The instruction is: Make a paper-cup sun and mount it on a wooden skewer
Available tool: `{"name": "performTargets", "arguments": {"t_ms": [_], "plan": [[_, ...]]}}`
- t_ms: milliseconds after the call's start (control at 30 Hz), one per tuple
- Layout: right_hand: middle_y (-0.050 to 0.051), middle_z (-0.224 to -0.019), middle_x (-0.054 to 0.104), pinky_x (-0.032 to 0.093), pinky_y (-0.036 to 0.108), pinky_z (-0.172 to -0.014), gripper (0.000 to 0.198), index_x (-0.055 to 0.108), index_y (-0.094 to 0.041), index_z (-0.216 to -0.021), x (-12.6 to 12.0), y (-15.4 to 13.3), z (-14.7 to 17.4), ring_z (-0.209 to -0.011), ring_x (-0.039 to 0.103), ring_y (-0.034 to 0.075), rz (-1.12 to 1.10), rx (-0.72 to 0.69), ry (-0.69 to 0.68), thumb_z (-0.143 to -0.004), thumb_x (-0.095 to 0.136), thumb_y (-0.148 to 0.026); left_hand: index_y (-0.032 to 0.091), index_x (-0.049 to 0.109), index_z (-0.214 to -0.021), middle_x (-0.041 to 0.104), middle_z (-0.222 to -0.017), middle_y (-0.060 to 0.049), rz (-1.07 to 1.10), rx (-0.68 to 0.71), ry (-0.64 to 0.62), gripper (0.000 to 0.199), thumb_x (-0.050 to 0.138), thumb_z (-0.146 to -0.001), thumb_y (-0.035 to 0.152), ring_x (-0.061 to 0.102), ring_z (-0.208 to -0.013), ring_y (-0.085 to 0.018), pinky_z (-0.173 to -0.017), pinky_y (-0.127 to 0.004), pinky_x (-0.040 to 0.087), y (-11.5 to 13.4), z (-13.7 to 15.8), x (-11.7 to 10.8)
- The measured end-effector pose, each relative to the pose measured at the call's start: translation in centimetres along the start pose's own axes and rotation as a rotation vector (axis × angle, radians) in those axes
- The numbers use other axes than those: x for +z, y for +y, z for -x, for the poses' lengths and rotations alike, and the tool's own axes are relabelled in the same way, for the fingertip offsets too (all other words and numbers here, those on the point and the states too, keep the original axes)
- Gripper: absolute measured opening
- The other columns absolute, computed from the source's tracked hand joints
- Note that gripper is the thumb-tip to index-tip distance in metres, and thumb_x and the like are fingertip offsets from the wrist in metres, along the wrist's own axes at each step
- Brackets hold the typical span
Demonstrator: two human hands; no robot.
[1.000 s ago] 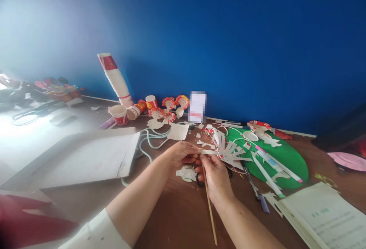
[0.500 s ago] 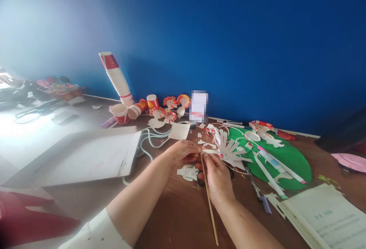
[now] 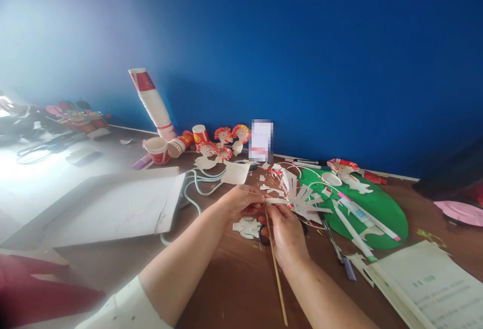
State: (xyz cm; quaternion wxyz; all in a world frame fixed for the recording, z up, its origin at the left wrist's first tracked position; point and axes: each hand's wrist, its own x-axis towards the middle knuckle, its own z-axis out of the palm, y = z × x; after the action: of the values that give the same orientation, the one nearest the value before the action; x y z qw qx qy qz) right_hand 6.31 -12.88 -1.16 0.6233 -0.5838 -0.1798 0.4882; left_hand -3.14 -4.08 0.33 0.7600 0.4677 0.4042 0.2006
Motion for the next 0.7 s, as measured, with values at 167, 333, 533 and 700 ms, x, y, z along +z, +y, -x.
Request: {"name": "performTargets", "arguments": {"t_ms": [167, 333, 533, 700], "plan": [[-0.002, -0.061, 0.064, 0.036, 0.018, -0.036, 0.018, 0.066, -0.020, -0.073, 0.09, -0.22, 0.26, -0.052, 0.056, 0.012, -0.022, -0.004, 0.000, -0.064, 0.072, -0.033, 0.011, 0.066, -0.074, 0.050, -0.055, 0.004, 0.053, 0.030, -0.037, 0.008, 0.068, -0.068, 0.015, 0.044, -0.049, -0.004, -0.051, -0.017, 0.041, -0.07, -0.05, -0.07], [-0.002, -0.061, 0.066, 0.035, 0.021, -0.036, 0.014, 0.065, -0.023, -0.071, 0.02, -0.17, 0.22, -0.052, 0.057, 0.014, -0.012, 0.011, 0.009, -0.065, 0.071, -0.034, 0.010, 0.066, -0.078, 0.047, -0.052, 0.005, 0.049, 0.003, -0.018, 0.013, 0.070, -0.068, 0.017, 0.041, -0.047, -0.003, -0.050, -0.017, 0.039, 0.38, 0.39, 0.10], [0.001, -0.064, 0.069, 0.036, 0.022, -0.037, 0.016, 0.065, -0.022, -0.074, -0.05, 0.05, 0.04, -0.055, 0.061, 0.017, 0.034, -0.018, 0.001, -0.066, 0.070, -0.033, 0.009, 0.067, -0.078, 0.048, -0.051, 0.005, 0.052, 0.014, -0.007, 0.010, 0.067, -0.069, 0.013, 0.040, -0.045, -0.003, -0.047, -0.017, 0.037, 0.52, 0.64, 0.24], [0.002, -0.063, 0.069, 0.036, 0.024, -0.037, 0.015, 0.066, -0.024, -0.073, -0.07, 0.09, 0.17, -0.048, 0.058, 0.016, 0.051, -0.010, -0.013, -0.067, 0.069, -0.037, 0.011, 0.064, -0.073, 0.048, -0.052, 0.005, 0.048, 0.030, -0.017, 0.010, 0.070, -0.067, 0.016, 0.041, -0.045, -0.004, -0.048, -0.017, 0.039, 0.25, 0.45, 0.14]]}}
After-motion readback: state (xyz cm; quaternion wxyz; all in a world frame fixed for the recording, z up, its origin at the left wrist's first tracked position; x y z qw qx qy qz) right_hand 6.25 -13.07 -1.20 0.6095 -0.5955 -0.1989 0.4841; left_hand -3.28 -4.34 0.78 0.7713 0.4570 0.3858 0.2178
